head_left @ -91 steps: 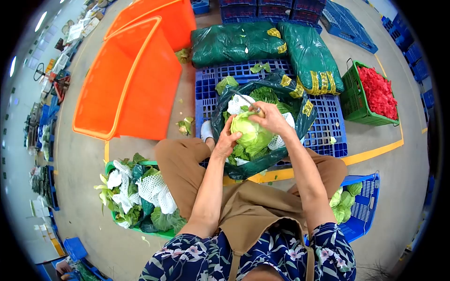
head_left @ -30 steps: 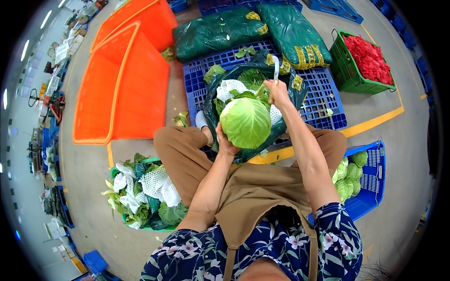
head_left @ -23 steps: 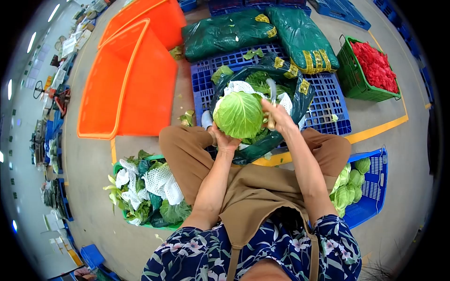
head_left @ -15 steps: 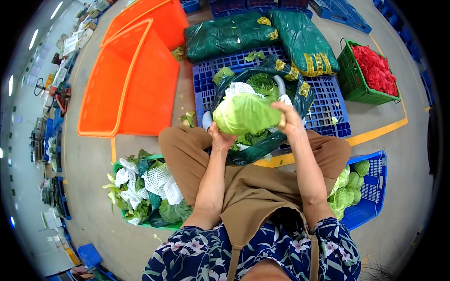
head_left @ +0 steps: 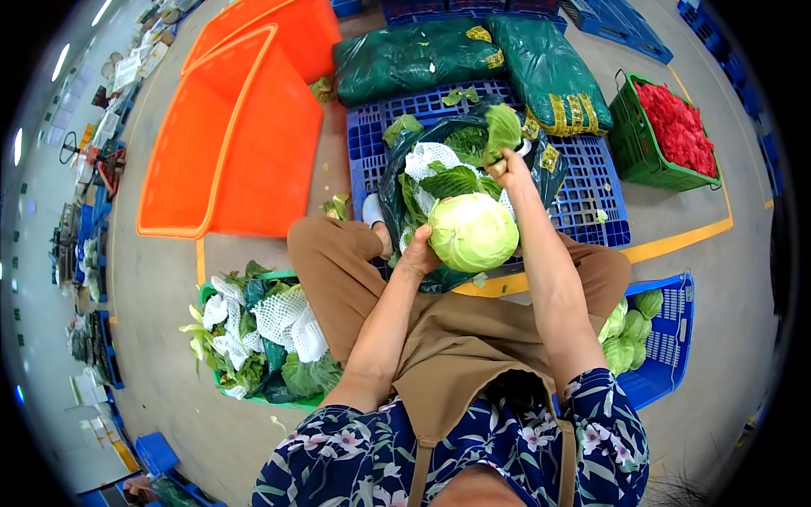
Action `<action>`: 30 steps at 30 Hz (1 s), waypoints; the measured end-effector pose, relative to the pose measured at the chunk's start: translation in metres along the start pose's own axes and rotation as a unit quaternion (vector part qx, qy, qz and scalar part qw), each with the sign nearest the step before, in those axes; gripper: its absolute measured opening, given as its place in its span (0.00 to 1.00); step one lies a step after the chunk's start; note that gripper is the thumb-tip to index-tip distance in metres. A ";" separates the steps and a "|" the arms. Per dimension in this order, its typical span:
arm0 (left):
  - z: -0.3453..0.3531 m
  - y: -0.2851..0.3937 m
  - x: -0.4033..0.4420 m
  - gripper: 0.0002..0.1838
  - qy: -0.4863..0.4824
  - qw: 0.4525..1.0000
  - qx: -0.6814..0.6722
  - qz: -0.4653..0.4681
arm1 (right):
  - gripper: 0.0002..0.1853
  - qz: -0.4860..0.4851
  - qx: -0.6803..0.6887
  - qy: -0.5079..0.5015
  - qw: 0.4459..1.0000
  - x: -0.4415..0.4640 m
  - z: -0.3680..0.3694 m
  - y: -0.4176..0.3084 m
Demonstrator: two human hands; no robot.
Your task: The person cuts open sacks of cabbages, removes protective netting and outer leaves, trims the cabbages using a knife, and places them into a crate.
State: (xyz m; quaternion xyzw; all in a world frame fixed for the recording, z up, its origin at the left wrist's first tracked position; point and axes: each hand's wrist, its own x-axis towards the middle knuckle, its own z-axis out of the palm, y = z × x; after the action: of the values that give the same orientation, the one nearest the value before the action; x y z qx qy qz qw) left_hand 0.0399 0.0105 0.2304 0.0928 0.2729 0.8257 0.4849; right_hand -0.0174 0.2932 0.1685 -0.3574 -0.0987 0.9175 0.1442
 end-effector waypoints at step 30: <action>0.005 0.041 0.002 0.49 0.184 0.968 0.096 0.137 | 0.32 -0.251 -0.759 -0.053 0.598 -0.208 0.027 0.064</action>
State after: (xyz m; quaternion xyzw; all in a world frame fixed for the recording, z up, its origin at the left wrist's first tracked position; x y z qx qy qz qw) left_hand 0.0101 -0.0018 0.2562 0.0217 0.4203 0.8572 0.2969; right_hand 0.0980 0.1613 0.3005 -0.2493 -0.8533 0.4562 0.0401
